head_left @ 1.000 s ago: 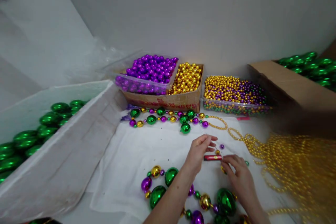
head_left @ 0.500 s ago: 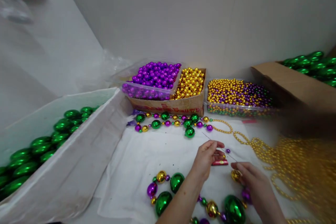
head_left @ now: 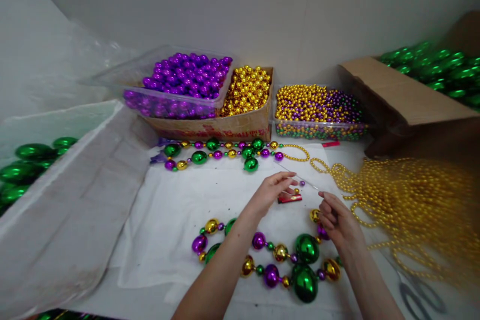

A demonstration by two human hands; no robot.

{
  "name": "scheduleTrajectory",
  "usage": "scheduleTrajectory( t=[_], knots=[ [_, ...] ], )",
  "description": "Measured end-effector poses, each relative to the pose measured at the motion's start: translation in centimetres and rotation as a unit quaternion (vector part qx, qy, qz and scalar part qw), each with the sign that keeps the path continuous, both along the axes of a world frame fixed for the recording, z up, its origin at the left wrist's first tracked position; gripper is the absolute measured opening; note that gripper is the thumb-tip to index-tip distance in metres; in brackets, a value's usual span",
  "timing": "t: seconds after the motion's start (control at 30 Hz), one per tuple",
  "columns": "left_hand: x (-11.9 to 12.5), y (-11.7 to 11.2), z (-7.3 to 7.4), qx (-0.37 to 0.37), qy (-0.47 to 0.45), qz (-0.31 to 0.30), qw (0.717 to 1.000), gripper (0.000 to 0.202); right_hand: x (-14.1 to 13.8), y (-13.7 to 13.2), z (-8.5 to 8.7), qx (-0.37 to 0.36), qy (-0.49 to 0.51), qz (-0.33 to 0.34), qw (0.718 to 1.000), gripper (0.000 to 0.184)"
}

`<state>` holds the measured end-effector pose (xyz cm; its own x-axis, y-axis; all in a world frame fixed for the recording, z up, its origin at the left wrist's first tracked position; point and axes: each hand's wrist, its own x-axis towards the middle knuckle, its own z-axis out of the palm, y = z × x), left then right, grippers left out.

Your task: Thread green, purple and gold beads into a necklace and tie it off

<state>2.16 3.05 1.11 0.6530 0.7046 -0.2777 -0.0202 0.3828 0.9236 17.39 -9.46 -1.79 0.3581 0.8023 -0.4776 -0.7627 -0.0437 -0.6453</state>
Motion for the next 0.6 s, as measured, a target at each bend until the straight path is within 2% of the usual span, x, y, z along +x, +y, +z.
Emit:
scheduleTrajectory(
  t=[0.07, 0.13, 0.17, 0.23, 0.3, 0.4, 0.5, 0.57, 0.6],
  knots=[
    [-1.1, 2.3, -0.4, 0.126, 0.123, 0.078, 0.981, 0.027, 0.4, -0.1, 0.0, 0.007, 0.015, -0.008, 1.0, 0.035],
    [-2.2, 4.5, -1.2, 0.264, 0.236, 0.199, 0.914, 0.02, 0.7, -0.2, 0.2, 0.011, 0.026, -0.014, 0.999, 0.034],
    [-2.7, 5.5, -1.6, 0.302, 0.279, 0.242, 0.879, 0.02, 0.8, -0.2, 0.3, 0.013, 0.03, -0.016, 0.999, 0.034],
    [-3.3, 6.7, -2.5, 0.324, 0.319, 0.28, 0.845, 0.026, 0.7, -0.3, 0.5, 0.018, 0.035, -0.015, 0.999, 0.033],
    [-3.5, 7.2, -3.3, 0.282, 0.321, 0.28, 0.86, 0.036, 0.4, -0.4, 0.8, 0.018, 0.021, -0.017, 0.999, 0.032],
    [-3.6, 7.2, -3.4, 0.155, 0.271, 0.275, 0.909, 0.045, -0.1, -0.8, 1.6, -0.019, -0.08, -0.058, 0.995, 0.036],
    [-3.9, 6.8, -2.2, 0.049, 0.214, 0.247, 0.944, 0.04, -0.4, -1.3, 3.0, -0.073, -0.221, -0.115, 0.966, 0.042],
    [-4.2, 6.0, -1.0, -0.012, 0.172, 0.201, 0.964, 0.035, -0.5, -1.5, 4.1, -0.093, -0.298, -0.121, 0.942, 0.044],
    [-4.4, 5.5, -0.5, -0.066, 0.129, 0.176, 0.974, 0.037, -0.6, -1.6, 4.7, -0.101, -0.329, -0.12, 0.931, 0.044]
  ],
)
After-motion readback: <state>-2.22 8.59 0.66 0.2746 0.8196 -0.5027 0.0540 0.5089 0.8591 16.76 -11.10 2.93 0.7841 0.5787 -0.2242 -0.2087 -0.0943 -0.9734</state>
